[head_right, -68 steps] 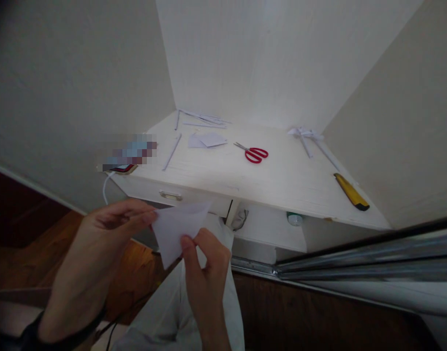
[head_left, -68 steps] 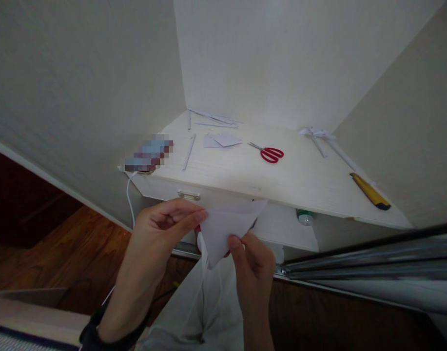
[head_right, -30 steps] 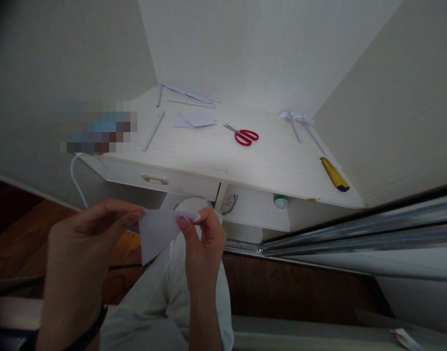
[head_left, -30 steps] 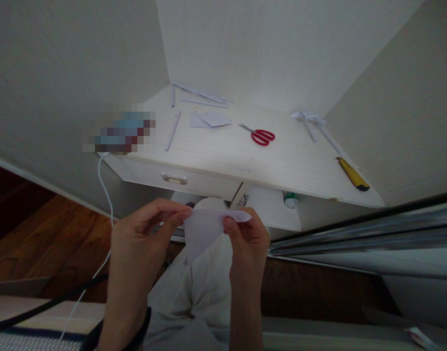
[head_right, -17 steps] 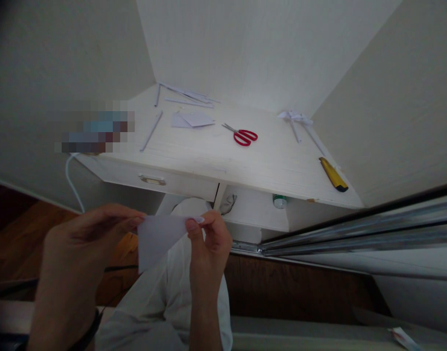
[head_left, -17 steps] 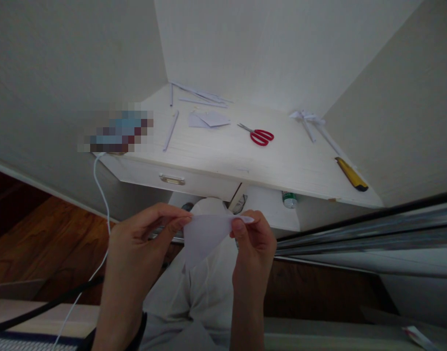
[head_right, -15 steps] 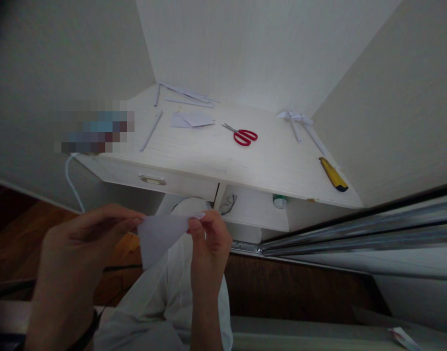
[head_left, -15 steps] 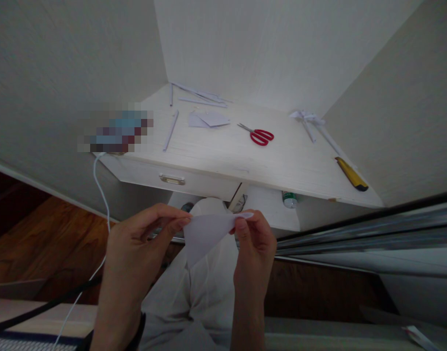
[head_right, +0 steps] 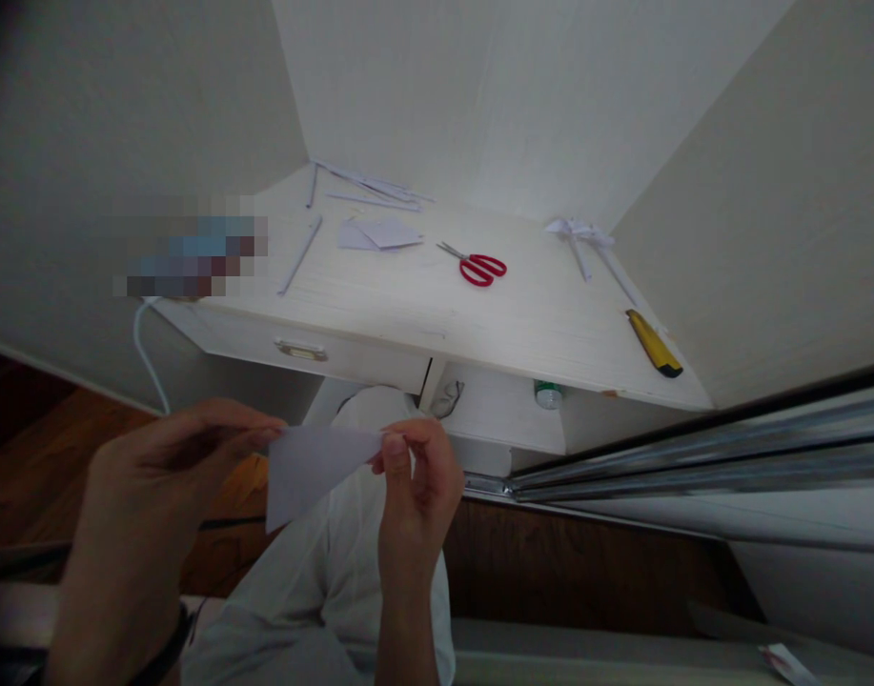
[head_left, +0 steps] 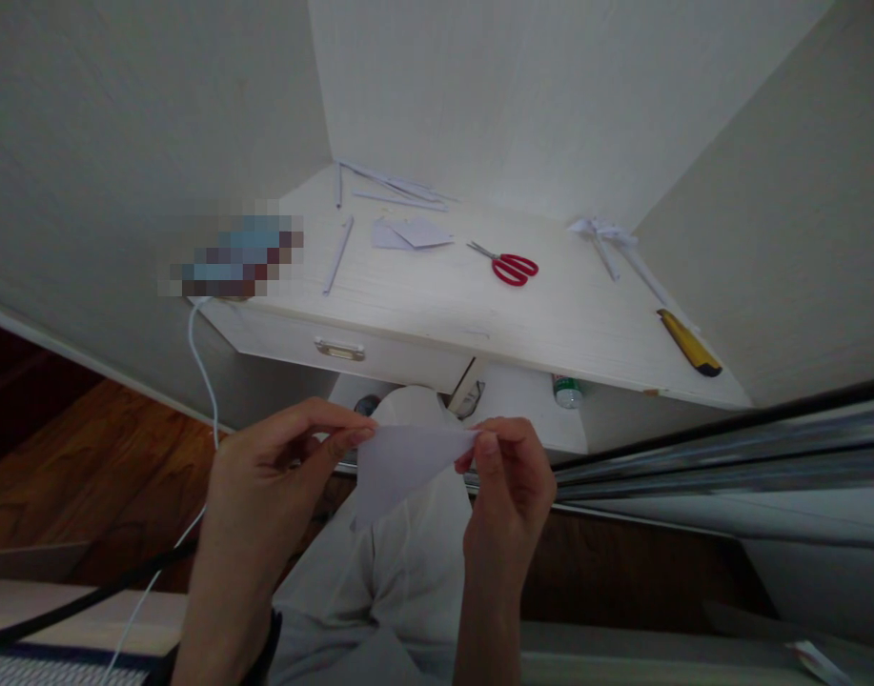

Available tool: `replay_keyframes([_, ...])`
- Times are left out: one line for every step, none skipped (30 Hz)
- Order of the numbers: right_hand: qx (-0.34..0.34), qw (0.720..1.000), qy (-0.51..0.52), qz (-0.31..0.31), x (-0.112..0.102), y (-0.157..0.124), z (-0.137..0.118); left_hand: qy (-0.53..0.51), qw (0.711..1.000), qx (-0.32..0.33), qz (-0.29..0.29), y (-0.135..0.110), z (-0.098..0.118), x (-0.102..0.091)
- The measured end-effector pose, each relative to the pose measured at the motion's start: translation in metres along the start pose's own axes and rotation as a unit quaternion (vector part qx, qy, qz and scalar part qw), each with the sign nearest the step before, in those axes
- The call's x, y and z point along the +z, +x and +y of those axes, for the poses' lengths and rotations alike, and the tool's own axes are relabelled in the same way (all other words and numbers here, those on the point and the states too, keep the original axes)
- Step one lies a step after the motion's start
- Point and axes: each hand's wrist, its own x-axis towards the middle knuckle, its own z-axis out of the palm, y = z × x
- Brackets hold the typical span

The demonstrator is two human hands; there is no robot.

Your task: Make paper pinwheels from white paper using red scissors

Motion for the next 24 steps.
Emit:
replay_keyframes([-0.003, 1.0, -0.001, 0.003, -0.001, 0.0, 0.0, -0.001, 1.0, -0.002, -0.001, 0.0, 0.0, 0.0])
replay_keyframes([-0.005, 1.0, 0.001, 0.005, -0.001, 0.0, 0.0, -0.002, 1.0, -0.002, -0.005, 0.0, 0.0, 0.0])
replay_keyframes([-0.001, 1.0, 0.003, 0.005, -0.001, 0.0, 0.001, -0.002, 1.0, -0.002, -0.005, 0.0, -0.001, 0.0])
replay_keyframes([0.005, 1.0, 0.006, 0.002, -0.002, 0.0, 0.001, -0.003, 1.0, -0.001, -0.005, 0.001, -0.001, 0.0])
replay_keyframes([0.012, 1.0, 0.008, -0.005, -0.002, 0.001, 0.001, -0.002, 1.0, 0.0, 0.002, 0.001, -0.002, 0.001])
replay_keyframes([0.019, 1.0, 0.007, -0.016, -0.002, 0.002, 0.002, -0.001, 1.0, -0.001, 0.01, 0.001, -0.002, 0.001])
replay_keyframes([0.023, 0.999, 0.002, -0.028, -0.002, 0.003, 0.002, -0.001, 1.0, -0.002, 0.021, 0.001, -0.001, 0.002])
replay_keyframes([0.027, 0.999, -0.004, -0.044, -0.002, 0.005, 0.003, -0.004, 0.999, -0.003, 0.035, 0.001, 0.0, 0.002])
replay_keyframes([0.035, 0.997, -0.01, -0.065, -0.002, 0.006, 0.004, -0.008, 0.999, -0.008, 0.048, 0.001, 0.001, 0.003])
replay_keyframes([0.051, 0.994, -0.018, -0.093, -0.002, 0.007, 0.005, -0.014, 0.998, -0.013, 0.059, 0.001, 0.003, 0.003])
replay_keyframes([0.075, 0.989, -0.027, -0.123, -0.002, 0.007, 0.007, -0.021, 0.997, -0.018, 0.07, 0.001, 0.005, 0.004])
replay_keyframes([0.102, 0.983, -0.034, -0.15, -0.002, 0.007, 0.008, -0.027, 0.996, -0.023, 0.079, 0.0, 0.007, 0.005])
replay_keyframes([0.128, 0.976, -0.04, -0.17, -0.001, 0.007, 0.008, -0.031, 0.996, -0.029, 0.084, 0.0, 0.008, 0.006])
replay_keyframes([0.15, 0.971, -0.044, -0.183, 0.0, 0.007, 0.009, -0.033, 0.995, -0.032, 0.089, 0.0, 0.009, 0.006])
replay_keyframes([0.166, 0.967, -0.048, -0.187, 0.001, 0.006, 0.008, -0.034, 0.994, -0.031, 0.095, 0.0, 0.009, 0.007])
replay_keyframes([0.176, 0.965, -0.049, -0.186, 0.002, 0.005, 0.008, -0.035, 0.994, -0.027, 0.104, 0.0, 0.009, 0.008])
replay_keyframes([0.186, 0.965, -0.047, -0.181, 0.004, 0.004, 0.007, -0.036, 0.993, -0.022, 0.108, 0.0, 0.008, 0.009])
replay_keyframes([0.194, 0.964, -0.045, -0.176, 0.005, 0.004, 0.006, -0.036, 0.993, -0.016, 0.113, 0.0, 0.006, 0.009])
replay_keyframes([0.199, 0.964, -0.043, -0.172, 0.006, 0.003, 0.006, -0.036, 0.992, -0.009, 0.118, 0.0, 0.005, 0.01])
replay_keyframes([0.2, 0.964, -0.041, -0.169, 0.007, 0.003, 0.006, -0.037, 0.992, -0.006, 0.123, 0.0, 0.004, 0.011])
replay_keyframes([0.199, 0.965, -0.041, -0.167, 0.007, 0.002, 0.006, -0.039, 0.991, -0.005, 0.125, 0.0, 0.003, 0.012])
replay_keyframes([0.196, 0.964, -0.041, -0.172, 0.008, 0.002, 0.006, -0.044, 0.99, -0.004, 0.131, 0.001, 0.003, 0.012])
replay_keyframes([0.196, 0.963, -0.04, -0.182, 0.008, 0.003, 0.007, -0.051, 0.989, -0.006, 0.137, 0.001, 0.003, 0.013])
replay_keyframes([0.198, 0.96, -0.037, -0.197, 0.009, 0.003, 0.007, -0.059, 0.988, -0.01, 0.145, 0.001, 0.004, 0.013])
